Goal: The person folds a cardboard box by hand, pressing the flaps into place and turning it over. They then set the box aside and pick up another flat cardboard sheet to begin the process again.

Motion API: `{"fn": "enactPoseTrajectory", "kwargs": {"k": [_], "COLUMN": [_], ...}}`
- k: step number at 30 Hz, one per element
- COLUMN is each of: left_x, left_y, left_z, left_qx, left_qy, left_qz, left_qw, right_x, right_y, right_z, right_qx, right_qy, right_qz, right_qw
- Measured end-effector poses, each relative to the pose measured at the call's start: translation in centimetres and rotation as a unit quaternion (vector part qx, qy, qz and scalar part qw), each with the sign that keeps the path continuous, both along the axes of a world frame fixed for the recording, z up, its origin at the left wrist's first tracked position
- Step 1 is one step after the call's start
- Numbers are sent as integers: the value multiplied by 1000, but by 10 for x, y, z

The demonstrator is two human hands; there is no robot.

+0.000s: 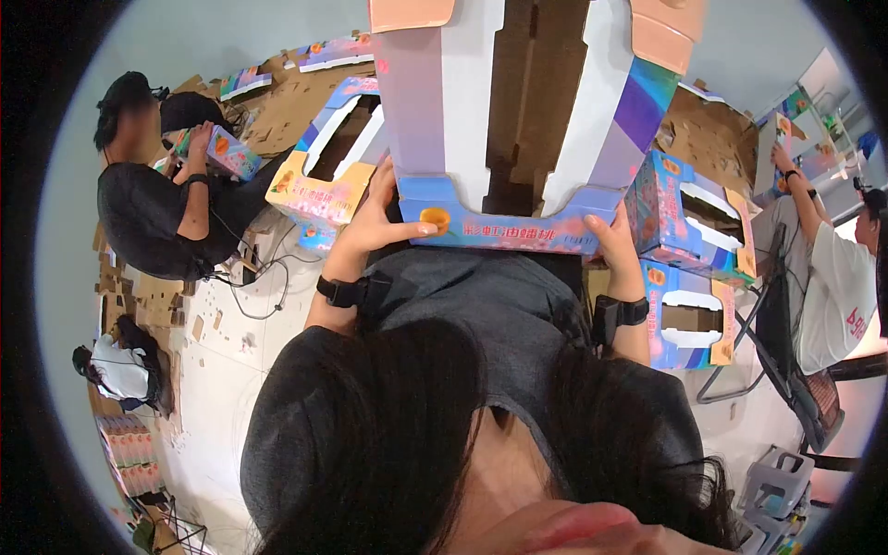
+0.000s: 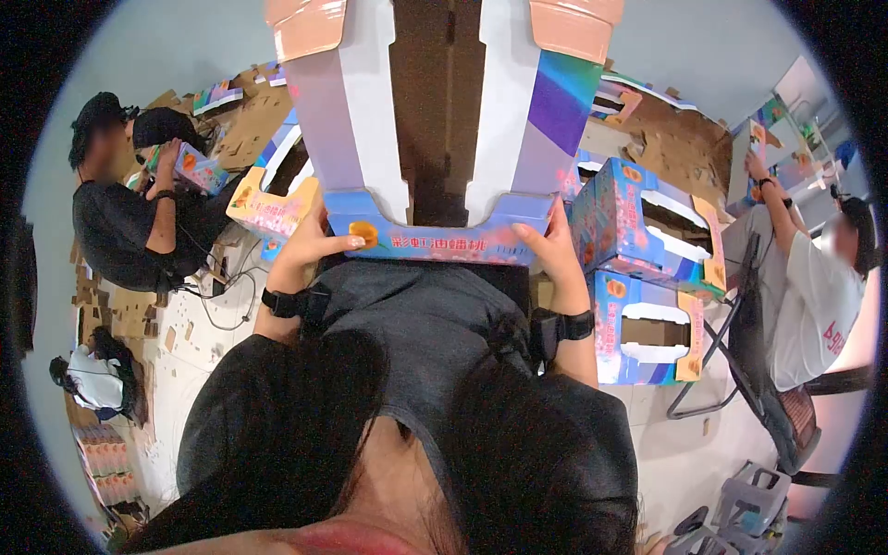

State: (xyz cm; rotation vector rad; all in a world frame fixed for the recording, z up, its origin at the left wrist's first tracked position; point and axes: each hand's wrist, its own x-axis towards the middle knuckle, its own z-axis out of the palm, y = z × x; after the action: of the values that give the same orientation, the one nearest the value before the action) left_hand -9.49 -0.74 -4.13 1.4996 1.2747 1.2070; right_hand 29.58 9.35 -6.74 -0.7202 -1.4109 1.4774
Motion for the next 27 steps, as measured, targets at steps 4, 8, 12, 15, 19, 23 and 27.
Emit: {"fn": "enactPoseTrajectory", "kwargs": {"k": [4,8,12,15,19,23,27], "left_x": [16,12,12,13,21,18,19], "left_y": [-8,-5,-6,-6,-5,2,2], "left_z": [21,11,5,1,14,1,1], "left_qx": [-19,10,36,38,12,11,2], "left_qy": [-147,-129,-110,-125,-149,-163,-182], "left_qz": [-12,-16,-17,-6,4,5,11], "left_qw": [989,991,993,991,989,987,983], "right_x": [5,7,4,-11,-13,-35,-65], "right_y": [-1,-7,-12,-26,-53,-70,-78], "right_z": [-5,-2,-1,18,91,131,153], "right_qx": [23,16,66,308,602,656,647], "right_qy": [-12,-23,-41,-133,-249,-276,-377], "right_qz": [-3,10,-57,-266,-384,-262,-158], "right_qw": [1000,1000,995,904,654,652,643]}}
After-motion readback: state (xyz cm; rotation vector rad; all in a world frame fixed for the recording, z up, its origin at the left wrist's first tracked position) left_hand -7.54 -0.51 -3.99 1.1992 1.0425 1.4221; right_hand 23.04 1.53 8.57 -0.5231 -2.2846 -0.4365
